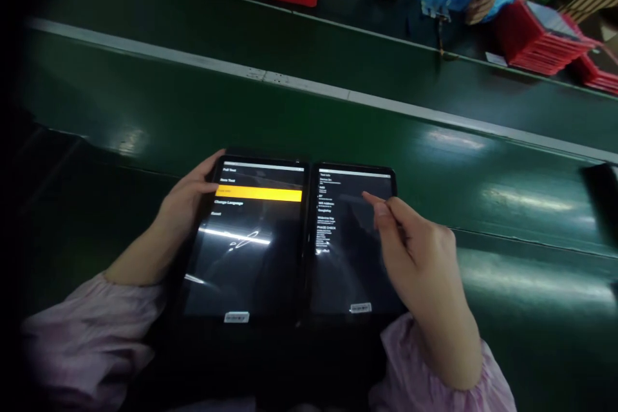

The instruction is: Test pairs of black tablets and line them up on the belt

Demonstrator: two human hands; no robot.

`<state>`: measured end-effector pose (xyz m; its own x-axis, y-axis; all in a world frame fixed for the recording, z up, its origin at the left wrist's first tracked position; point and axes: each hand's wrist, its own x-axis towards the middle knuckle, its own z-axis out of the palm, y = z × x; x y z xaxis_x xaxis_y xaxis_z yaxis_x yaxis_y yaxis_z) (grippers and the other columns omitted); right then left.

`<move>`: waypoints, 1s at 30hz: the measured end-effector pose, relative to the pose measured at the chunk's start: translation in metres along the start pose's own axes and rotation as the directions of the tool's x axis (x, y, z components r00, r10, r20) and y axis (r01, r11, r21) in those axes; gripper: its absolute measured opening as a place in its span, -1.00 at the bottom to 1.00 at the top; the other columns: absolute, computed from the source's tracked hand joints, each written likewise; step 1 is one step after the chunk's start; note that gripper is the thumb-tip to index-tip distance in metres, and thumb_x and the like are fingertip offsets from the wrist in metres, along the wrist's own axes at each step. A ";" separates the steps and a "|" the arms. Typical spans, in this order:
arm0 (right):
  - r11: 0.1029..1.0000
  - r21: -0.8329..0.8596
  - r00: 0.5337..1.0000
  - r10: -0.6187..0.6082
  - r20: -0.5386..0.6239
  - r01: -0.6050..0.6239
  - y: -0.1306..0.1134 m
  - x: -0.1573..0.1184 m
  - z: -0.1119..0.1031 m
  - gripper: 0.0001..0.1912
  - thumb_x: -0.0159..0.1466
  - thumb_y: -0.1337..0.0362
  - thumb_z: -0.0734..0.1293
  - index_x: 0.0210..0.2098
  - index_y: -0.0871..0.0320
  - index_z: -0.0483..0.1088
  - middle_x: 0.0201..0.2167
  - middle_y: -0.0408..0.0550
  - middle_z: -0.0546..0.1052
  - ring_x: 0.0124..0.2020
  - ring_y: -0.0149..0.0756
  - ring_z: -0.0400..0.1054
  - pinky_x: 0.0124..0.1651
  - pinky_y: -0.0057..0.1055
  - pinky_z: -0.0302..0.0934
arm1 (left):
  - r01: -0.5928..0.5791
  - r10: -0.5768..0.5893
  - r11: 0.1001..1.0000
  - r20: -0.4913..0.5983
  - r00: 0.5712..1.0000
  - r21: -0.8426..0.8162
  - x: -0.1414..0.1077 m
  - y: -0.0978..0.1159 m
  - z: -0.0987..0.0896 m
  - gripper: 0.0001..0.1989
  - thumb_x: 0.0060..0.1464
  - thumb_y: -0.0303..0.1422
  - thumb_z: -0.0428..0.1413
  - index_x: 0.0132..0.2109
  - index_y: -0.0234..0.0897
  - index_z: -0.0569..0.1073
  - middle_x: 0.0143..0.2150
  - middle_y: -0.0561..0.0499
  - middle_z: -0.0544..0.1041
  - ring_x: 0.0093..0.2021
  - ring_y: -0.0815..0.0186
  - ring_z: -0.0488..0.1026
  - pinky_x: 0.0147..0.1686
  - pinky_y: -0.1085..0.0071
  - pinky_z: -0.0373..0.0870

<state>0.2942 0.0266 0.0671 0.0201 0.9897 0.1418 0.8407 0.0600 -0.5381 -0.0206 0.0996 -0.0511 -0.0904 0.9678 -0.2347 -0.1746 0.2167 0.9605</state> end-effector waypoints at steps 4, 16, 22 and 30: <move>0.996 0.070 0.989 -0.058 0.133 0.049 -0.005 0.002 0.008 -0.52 0.53 0.03 0.18 -0.19 0.15 0.64 -0.73 -0.30 0.20 -0.74 -0.45 -0.01 -0.63 -0.44 -0.06 | -0.052 0.052 0.998 -0.030 0.998 0.020 -0.002 0.004 0.002 -0.33 -0.11 -0.26 0.21 0.22 -0.20 0.58 0.29 -0.13 0.59 0.38 -0.16 0.42 0.44 -0.13 0.24; 0.969 0.112 0.878 -0.248 0.410 0.221 -0.014 0.000 0.028 -0.54 0.55 0.19 0.14 0.16 0.20 0.60 -0.49 -0.10 0.62 -0.66 -0.39 0.28 -0.55 -0.43 0.12 | -0.064 0.063 0.997 -0.022 0.998 -0.043 -0.002 -0.004 0.000 -0.46 0.01 -0.25 0.21 0.18 -0.13 0.61 0.30 -0.03 0.60 0.42 -0.09 0.38 0.47 -0.07 0.20; 0.966 -0.072 0.942 -0.225 0.249 0.250 -0.010 -0.002 0.028 -0.45 0.54 0.12 0.16 -0.47 0.15 0.57 -0.77 -0.21 0.30 -0.76 -0.45 0.14 -0.63 -0.43 -0.05 | -0.058 0.058 0.994 0.003 0.998 -0.091 0.002 -0.005 -0.003 -0.44 0.01 -0.28 0.18 0.19 -0.19 0.60 0.30 -0.08 0.60 0.47 -0.09 0.32 0.43 -0.03 0.28; 0.982 -0.051 0.983 -0.179 0.040 0.181 -0.001 -0.005 0.015 -0.39 0.55 -0.01 0.19 -0.59 0.06 0.44 -0.83 -0.32 -0.02 -0.79 -0.48 -0.16 -0.68 -0.41 -0.22 | -0.050 0.050 0.996 -0.002 0.999 -0.077 0.000 -0.003 -0.002 -0.39 -0.01 -0.33 0.12 0.23 -0.18 0.59 0.28 -0.05 0.61 0.41 -0.07 0.40 0.37 -0.03 0.37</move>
<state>0.2852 0.0239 0.0541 -0.1523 0.9673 0.2028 0.8569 0.2315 -0.4607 -0.0224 0.0987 -0.0541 -0.1010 0.9771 -0.1872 -0.2452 0.1579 0.9565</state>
